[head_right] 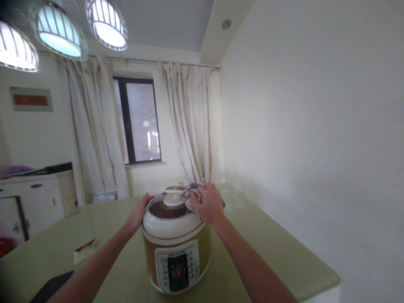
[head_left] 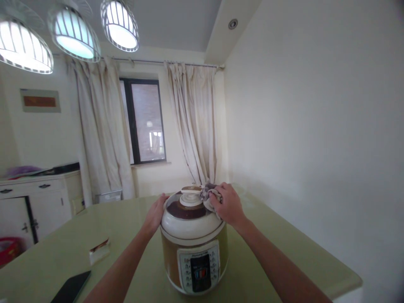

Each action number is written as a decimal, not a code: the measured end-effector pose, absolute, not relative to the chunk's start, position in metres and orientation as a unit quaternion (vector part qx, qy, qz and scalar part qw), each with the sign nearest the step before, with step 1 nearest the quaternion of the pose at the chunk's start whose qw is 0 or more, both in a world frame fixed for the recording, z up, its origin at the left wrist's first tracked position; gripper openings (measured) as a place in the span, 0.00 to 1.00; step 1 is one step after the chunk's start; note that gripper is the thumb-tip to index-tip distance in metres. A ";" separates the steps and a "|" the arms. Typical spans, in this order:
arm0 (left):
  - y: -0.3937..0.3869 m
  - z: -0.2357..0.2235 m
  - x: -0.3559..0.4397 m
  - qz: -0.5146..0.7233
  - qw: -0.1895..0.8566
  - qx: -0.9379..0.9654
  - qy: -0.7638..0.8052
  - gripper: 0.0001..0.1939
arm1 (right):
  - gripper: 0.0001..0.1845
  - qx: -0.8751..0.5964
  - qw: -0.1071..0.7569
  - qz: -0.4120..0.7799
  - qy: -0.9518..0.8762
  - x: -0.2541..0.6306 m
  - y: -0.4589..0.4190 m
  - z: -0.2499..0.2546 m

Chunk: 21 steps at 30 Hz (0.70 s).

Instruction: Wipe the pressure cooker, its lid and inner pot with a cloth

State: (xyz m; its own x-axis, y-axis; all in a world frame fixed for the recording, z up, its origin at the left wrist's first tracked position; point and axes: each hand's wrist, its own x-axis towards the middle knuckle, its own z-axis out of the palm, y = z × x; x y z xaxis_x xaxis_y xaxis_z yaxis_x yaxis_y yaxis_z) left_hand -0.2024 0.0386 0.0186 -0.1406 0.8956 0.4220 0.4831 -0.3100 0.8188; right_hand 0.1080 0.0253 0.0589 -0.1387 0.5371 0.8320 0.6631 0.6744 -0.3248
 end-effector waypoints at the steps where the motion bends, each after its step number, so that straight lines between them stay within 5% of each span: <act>1: 0.040 0.019 -0.202 0.520 0.214 0.621 0.546 0.41 | 0.08 -0.391 0.513 -0.074 -0.761 0.105 0.018 0.059; 7: 0.052 0.020 -0.200 0.551 0.307 0.580 0.515 0.44 | 0.12 -0.283 0.426 -0.118 -0.851 0.052 -0.022 0.073; 11: 0.037 0.039 -0.195 0.607 0.260 0.540 0.521 0.45 | 0.13 -0.284 0.392 -0.098 -0.869 0.011 -0.022 0.086; 17: -0.014 0.099 -0.144 0.594 0.056 0.679 0.427 0.31 | 0.25 -0.211 0.519 0.059 -0.826 0.001 -0.003 0.089; 21: -0.025 0.108 -0.114 0.440 0.008 0.790 0.428 0.40 | 0.22 -0.181 0.578 0.151 -0.781 0.027 0.012 0.084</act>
